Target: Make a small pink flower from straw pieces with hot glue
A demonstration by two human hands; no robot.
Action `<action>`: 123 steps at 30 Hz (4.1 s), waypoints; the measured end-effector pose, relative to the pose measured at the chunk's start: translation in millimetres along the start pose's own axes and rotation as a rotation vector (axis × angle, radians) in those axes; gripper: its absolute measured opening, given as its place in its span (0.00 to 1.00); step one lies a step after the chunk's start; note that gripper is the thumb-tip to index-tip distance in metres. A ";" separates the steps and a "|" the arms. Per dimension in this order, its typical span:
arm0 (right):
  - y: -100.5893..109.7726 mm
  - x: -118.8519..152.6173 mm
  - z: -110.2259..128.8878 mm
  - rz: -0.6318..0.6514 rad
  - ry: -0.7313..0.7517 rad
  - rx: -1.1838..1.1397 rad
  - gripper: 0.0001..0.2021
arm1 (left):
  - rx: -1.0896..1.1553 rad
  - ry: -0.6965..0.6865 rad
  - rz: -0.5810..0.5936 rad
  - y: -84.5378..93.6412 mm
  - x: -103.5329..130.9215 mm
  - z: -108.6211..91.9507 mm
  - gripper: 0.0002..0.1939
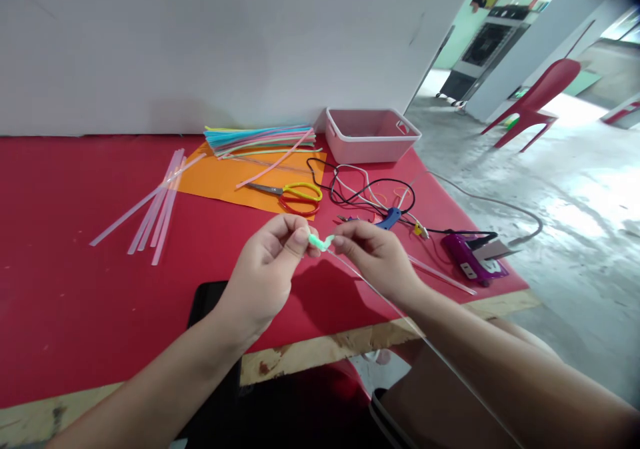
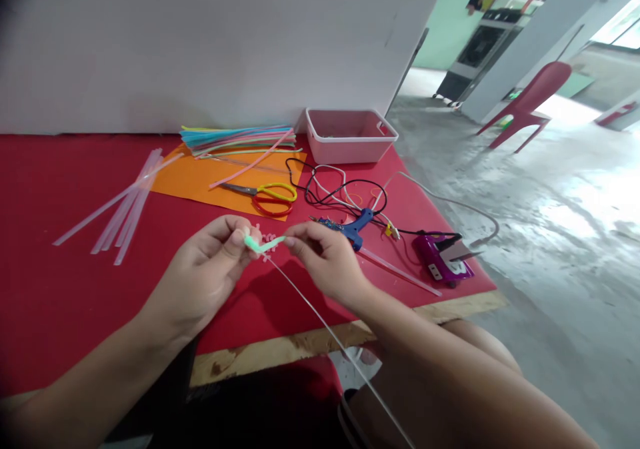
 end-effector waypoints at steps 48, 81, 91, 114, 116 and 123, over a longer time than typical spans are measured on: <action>30.2 -1.2 37.9 -0.077 0.159 0.370 0.06 | -0.242 -0.053 0.025 11.7 5.4 -10.0 0.07; 15.5 1.2 27.7 0.008 0.149 0.300 0.05 | -0.203 0.111 0.284 -0.7 7.9 -5.4 0.09; -4.4 15.7 24.2 0.417 -0.046 0.281 0.06 | -0.121 0.237 0.242 1.4 -16.1 15.5 0.10; -8.2 10.3 -16.4 0.158 -0.159 0.224 0.08 | 0.032 0.644 0.260 9.2 -8.8 71.0 0.05; -7.0 11.5 -9.8 0.117 0.026 0.349 0.05 | -0.008 0.672 0.236 9.1 -6.4 72.1 0.05; -3.5 23.5 7.3 0.156 0.564 0.713 0.06 | -0.110 0.582 0.233 7.7 -8.1 67.0 0.07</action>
Point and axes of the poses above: each hand's wrist, its own x-axis away from the middle knuckle, its own y-axis out of the back of the hand, z = x × y, the point moved 6 cm from there along -x, towards the middle knuckle
